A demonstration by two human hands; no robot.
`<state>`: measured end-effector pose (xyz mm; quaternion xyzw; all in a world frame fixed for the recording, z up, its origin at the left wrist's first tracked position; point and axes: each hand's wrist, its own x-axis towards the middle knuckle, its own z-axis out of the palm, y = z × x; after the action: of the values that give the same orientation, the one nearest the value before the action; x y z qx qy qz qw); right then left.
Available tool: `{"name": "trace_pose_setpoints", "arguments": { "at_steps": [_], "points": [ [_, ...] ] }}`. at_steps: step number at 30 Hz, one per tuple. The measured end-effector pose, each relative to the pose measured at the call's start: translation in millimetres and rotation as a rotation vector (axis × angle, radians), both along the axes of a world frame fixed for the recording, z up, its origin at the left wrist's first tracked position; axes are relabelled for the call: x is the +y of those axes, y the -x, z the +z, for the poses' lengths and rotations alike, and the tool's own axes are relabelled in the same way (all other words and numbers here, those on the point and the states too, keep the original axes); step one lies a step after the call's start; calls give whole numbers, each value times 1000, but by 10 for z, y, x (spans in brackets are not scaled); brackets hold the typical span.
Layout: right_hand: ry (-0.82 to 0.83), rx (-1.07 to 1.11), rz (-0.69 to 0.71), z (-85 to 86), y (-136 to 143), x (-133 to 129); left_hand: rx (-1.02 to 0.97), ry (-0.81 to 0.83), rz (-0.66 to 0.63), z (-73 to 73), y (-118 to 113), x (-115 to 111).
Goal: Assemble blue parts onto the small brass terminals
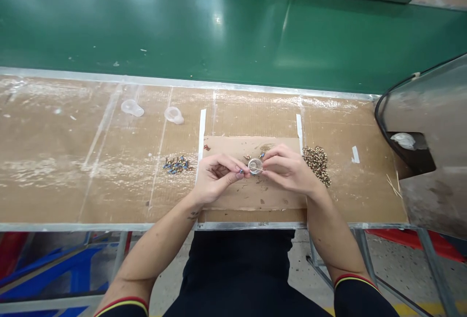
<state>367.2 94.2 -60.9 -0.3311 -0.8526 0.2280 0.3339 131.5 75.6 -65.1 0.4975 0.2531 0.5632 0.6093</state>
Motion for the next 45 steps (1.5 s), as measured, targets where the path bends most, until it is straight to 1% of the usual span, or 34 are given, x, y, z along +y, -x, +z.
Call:
{"name": "trace_pose_setpoints", "arguments": {
  "at_steps": [1,2,4,6,7,8,9,11,12,14,18,22,24,26,28,30,31,33,36,38,40,45],
  "points": [
    [-1,24,-50,27,-69,13,6,7,11,8,3,3],
    [-14,54,-139,53,-156,31,16,17,25,15,5,5],
    [-65,103,-413,89,-369,73,33,33,51,24,10,10],
    [-72,86,-674,91,-605,116,38,42,75,23,12,12],
    [-30,41,-751,80,-717,133,36,43,85,20,11,13],
    [43,-19,-786,63,-816,147,37,45,93,16,10,14],
    [130,-83,-788,42,-899,157,41,46,99,12,9,15],
    [291,-196,-752,-5,-1005,169,52,45,105,6,10,19],
    [341,-242,-733,-26,-1029,173,60,45,108,5,12,22],
    [388,-321,-701,-63,-1036,181,78,51,120,5,18,29],
    [394,-419,-648,-121,-1006,202,104,51,130,6,26,37],
    [339,-388,-597,-147,-1032,208,112,39,124,2,23,35],
    [296,-342,-582,-132,-1043,200,125,41,123,2,22,36],
    [261,-266,-602,-99,-1021,186,141,41,126,5,20,37],
    [239,-127,-643,-56,-946,165,150,28,129,11,13,35],
    [221,75,-639,-13,-809,135,150,-1,123,18,-2,24],
    [217,179,-602,7,-720,114,152,-19,116,20,-12,15],
    [216,350,-479,44,-522,62,167,-61,98,20,-33,-7],
    [247,488,-286,87,-235,-34,216,-116,69,9,-60,-41],
    [282,530,-195,101,-90,-93,248,-143,51,-1,-73,-56],
    [315,542,-134,102,8,-136,274,-156,42,-8,-84,-64],
    [307,548,-15,72,119,-172,299,-164,19,2,-97,-66]
  ]
}}
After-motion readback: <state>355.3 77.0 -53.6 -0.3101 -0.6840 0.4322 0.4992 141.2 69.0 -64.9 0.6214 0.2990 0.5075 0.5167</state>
